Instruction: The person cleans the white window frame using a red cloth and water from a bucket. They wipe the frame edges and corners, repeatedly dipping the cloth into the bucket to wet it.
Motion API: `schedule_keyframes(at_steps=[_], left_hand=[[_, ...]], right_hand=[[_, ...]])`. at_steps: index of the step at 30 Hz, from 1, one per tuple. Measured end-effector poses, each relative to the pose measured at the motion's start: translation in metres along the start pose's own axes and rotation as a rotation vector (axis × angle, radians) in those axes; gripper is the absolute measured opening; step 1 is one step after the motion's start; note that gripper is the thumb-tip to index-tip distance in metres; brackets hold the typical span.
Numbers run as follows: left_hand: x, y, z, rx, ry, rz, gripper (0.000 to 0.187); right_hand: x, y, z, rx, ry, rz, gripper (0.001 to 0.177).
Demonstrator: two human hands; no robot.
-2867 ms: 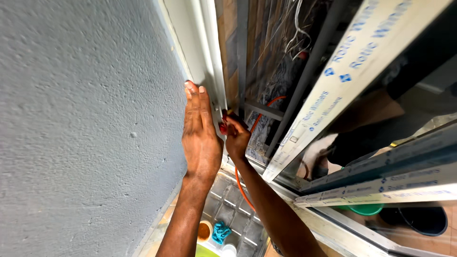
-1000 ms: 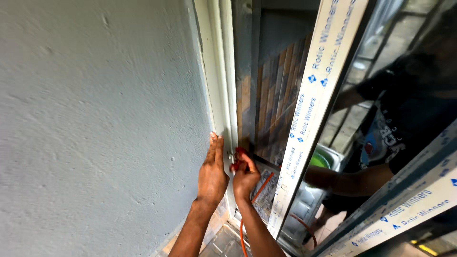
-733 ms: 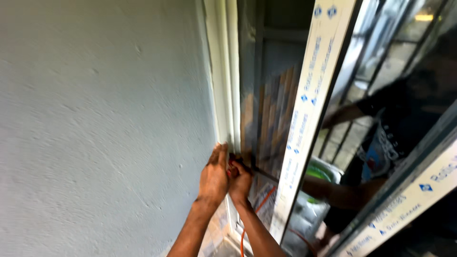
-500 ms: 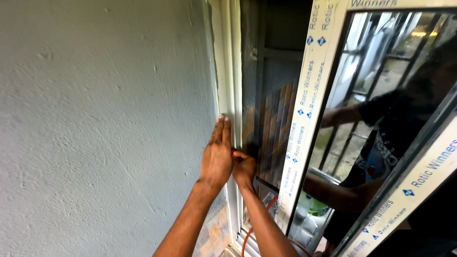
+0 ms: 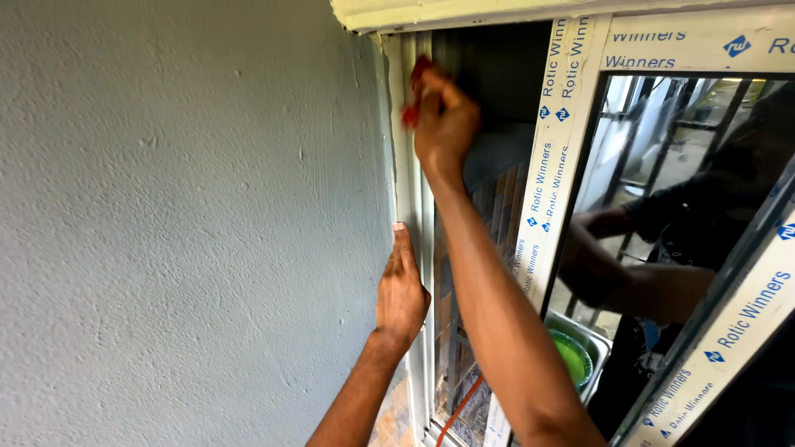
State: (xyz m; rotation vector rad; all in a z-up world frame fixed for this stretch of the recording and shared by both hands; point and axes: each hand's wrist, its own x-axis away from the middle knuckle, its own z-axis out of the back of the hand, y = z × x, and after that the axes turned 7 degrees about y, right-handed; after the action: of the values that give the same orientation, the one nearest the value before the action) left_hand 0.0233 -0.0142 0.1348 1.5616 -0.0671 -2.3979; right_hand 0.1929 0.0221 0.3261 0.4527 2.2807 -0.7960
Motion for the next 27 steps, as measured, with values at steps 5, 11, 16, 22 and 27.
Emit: schedule_keyframes(at_steps=[5, 11, 16, 22, 27], left_hand=[[-0.006, -0.004, 0.01, -0.031, -0.242, 0.17, 0.096], [-0.009, -0.006, 0.006, -0.038, -0.113, 0.027, 0.096], [-0.008, -0.01, 0.006, -0.045, -0.145, 0.044, 0.096], [-0.005, -0.006, 0.005, 0.017, -0.035, 0.01, 0.092], [-0.007, 0.0, 0.006, 0.048, -0.092, 0.132, 0.094]], right_hand=[[-0.031, -0.02, -0.023, 0.628, 0.006, 0.697, 0.018], [-0.031, -0.015, -0.03, 0.786, -0.029, 0.69, 0.027], [-0.036, -0.025, -0.032, 0.825, -0.077, 0.516, 0.017], [-0.001, -0.023, -0.01, 0.993, -0.102, 0.311, 0.017], [0.089, 0.004, 0.051, 1.089, -0.127, 0.161, 0.015]])
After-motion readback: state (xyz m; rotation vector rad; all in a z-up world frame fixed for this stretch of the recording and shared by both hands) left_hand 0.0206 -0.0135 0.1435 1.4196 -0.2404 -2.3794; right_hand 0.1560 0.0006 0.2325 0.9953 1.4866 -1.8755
